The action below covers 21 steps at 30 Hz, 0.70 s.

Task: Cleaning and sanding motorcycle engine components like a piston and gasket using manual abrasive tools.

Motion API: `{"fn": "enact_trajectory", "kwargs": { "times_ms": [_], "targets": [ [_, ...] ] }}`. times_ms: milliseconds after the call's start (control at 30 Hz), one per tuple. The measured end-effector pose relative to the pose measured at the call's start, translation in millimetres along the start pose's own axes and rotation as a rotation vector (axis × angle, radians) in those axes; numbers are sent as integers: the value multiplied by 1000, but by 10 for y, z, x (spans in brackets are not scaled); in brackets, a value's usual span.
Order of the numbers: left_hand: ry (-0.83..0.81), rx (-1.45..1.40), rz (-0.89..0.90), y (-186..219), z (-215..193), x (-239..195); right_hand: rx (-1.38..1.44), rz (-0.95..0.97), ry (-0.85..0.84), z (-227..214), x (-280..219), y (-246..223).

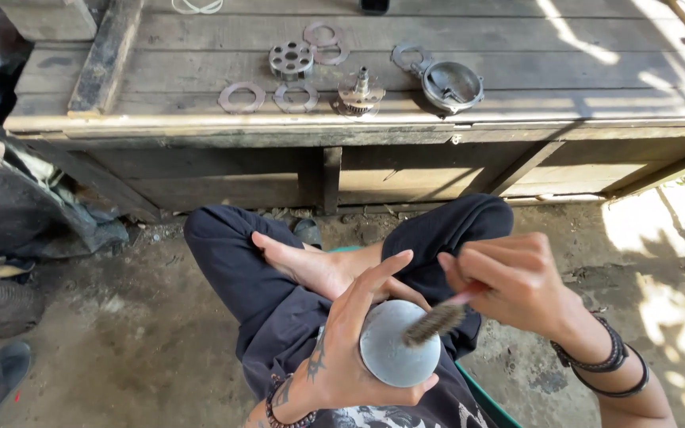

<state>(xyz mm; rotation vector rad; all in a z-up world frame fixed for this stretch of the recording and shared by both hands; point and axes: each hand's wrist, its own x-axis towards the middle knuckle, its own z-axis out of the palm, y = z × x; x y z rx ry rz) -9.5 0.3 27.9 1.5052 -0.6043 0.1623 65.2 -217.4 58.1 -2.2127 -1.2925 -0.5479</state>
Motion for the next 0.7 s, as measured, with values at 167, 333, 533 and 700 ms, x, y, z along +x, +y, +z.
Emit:
{"fn": "enact_trajectory", "kwargs": {
  "times_ms": [167,333,533,700],
  "targets": [
    [9,24,-34,-10,-24,7,-33,-33,99,-114,-26,85],
    [11,63,-27,-68,-52,44,-33,-22,120,-109,15,224],
    [52,44,30,-38,-5,26,-7,91,150,-202,203,152],
    [29,107,11,-88,30,24,-72,-34,-4,-78,152,239]
  ]
}}
